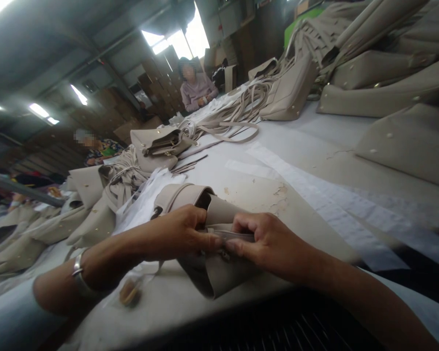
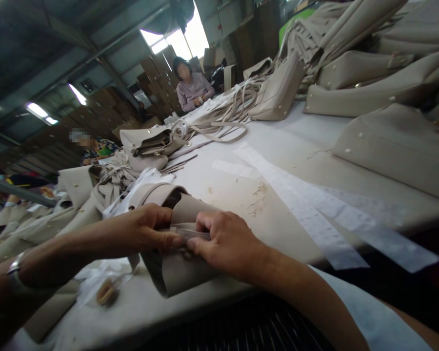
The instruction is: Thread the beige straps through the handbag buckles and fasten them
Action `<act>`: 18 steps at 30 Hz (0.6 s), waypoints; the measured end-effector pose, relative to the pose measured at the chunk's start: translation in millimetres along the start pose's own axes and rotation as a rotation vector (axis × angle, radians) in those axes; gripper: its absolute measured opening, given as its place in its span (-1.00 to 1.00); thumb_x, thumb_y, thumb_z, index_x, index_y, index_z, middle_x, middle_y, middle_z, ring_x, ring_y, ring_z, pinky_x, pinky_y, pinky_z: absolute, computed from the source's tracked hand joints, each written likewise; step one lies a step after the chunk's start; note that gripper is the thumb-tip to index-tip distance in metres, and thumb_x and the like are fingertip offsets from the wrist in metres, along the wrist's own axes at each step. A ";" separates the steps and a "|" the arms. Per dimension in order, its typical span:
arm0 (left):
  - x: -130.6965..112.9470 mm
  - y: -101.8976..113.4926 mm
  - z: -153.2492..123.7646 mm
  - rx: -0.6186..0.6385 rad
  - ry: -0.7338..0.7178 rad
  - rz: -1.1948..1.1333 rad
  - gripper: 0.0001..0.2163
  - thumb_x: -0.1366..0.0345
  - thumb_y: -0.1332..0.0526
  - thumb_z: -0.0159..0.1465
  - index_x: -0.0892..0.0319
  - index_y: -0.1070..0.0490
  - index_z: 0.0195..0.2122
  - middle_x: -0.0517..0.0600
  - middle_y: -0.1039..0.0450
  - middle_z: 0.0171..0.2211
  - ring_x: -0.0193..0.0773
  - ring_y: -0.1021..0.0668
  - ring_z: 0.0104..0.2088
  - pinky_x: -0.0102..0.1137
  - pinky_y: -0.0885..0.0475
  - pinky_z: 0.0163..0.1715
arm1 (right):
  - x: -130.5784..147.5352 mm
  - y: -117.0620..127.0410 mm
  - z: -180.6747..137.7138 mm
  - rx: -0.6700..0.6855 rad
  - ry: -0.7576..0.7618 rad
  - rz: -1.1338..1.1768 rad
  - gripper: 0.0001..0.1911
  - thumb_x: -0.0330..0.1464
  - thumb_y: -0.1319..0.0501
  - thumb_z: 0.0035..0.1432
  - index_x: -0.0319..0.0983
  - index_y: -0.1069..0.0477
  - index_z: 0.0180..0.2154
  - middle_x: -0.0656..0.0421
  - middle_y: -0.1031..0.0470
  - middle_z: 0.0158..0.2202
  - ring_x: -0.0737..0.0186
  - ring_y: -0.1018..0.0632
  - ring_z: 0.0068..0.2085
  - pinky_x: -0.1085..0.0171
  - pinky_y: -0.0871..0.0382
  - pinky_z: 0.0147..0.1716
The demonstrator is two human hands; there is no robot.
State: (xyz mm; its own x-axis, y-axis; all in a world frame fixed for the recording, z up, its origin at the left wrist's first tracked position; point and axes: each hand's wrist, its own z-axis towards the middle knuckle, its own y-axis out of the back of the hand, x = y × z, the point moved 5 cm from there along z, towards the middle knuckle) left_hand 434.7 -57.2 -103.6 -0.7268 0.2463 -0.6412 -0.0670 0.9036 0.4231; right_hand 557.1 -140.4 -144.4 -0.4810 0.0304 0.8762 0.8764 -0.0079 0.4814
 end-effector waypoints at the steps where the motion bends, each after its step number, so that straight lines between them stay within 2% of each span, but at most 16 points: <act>1: 0.8 -1.1 -1.1 -0.028 0.013 0.013 -0.79 0.19 -0.25 0.16 0.26 -0.34 -0.42 -0.11 -0.30 -0.53 -0.45 -0.30 -0.55 -0.57 -0.15 -0.61 | 2.0 -1.2 -1.3 0.007 0.018 -0.022 -0.85 -0.32 -0.21 0.07 -0.26 -0.34 -0.45 0.23 -0.33 -0.53 0.34 -0.32 -0.46 0.36 -0.09 -0.49; 5: 7.4 -7.0 -2.6 -0.082 0.009 0.043 -0.83 0.23 -0.19 0.18 0.25 -0.32 -0.42 -0.11 -0.30 -0.55 -0.43 -0.31 -0.56 -0.54 -0.18 -0.60 | 6.1 -2.3 -4.2 0.039 0.078 -0.025 -0.89 -0.34 -0.16 0.12 -0.26 -0.36 -0.41 0.20 -0.37 -0.50 0.33 -0.34 -0.45 0.36 -0.12 -0.46; 8: 12.4 -7.6 -2.4 -0.117 0.006 0.065 -0.81 0.21 -0.16 0.19 0.24 -0.30 -0.43 -0.10 -0.31 -0.56 -0.40 -0.35 -0.56 -0.52 -0.21 -0.59 | 3.9 0.4 -2.8 0.010 0.067 0.035 -0.93 -0.38 -0.18 0.07 -0.25 -0.38 -0.41 0.21 -0.40 -0.50 0.34 -0.37 -0.45 0.37 -0.13 -0.47; 11: 13.0 -6.8 -1.2 -0.127 -0.022 0.082 -0.87 0.28 -0.13 0.19 0.24 -0.28 -0.42 -0.09 -0.32 -0.55 -0.40 -0.35 -0.55 -0.52 -0.22 -0.59 | 4.8 -0.2 0.0 -0.013 0.072 0.058 -0.97 -0.42 -0.19 0.04 -0.26 -0.38 -0.42 0.22 -0.40 -0.51 0.36 -0.37 -0.46 0.37 -0.13 -0.46; 14: 9.8 -6.3 0.6 -0.130 -0.076 0.082 -0.91 0.33 -0.10 0.17 0.23 -0.26 -0.42 -0.11 -0.30 -0.54 -0.42 -0.33 -0.55 -0.52 -0.21 -0.59 | 8.7 -3.0 2.7 -0.043 0.077 0.054 -0.96 -0.42 -0.19 0.03 -0.25 -0.38 -0.44 0.24 -0.38 -0.54 0.37 -0.34 -0.48 0.38 -0.11 -0.48; 18: 9.7 -4.9 3.2 -0.200 -0.086 0.090 -0.95 0.37 -0.09 0.12 0.22 -0.22 -0.46 -0.13 -0.25 -0.56 -0.43 -0.29 -0.56 -0.55 -0.16 -0.63 | 11.3 -4.7 5.7 -0.100 0.070 0.045 -0.92 -0.40 -0.21 0.02 -0.26 -0.36 -0.48 0.25 -0.35 -0.58 0.39 -0.33 -0.51 0.37 -0.09 -0.50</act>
State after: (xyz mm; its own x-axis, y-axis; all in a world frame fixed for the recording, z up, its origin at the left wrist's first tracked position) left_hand 430.2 -58.1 -113.9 -0.6756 0.3592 -0.6438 -0.1448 0.7916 0.5936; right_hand 547.7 -134.3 -136.9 -0.4445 -0.0416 0.8948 0.8924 -0.1074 0.4383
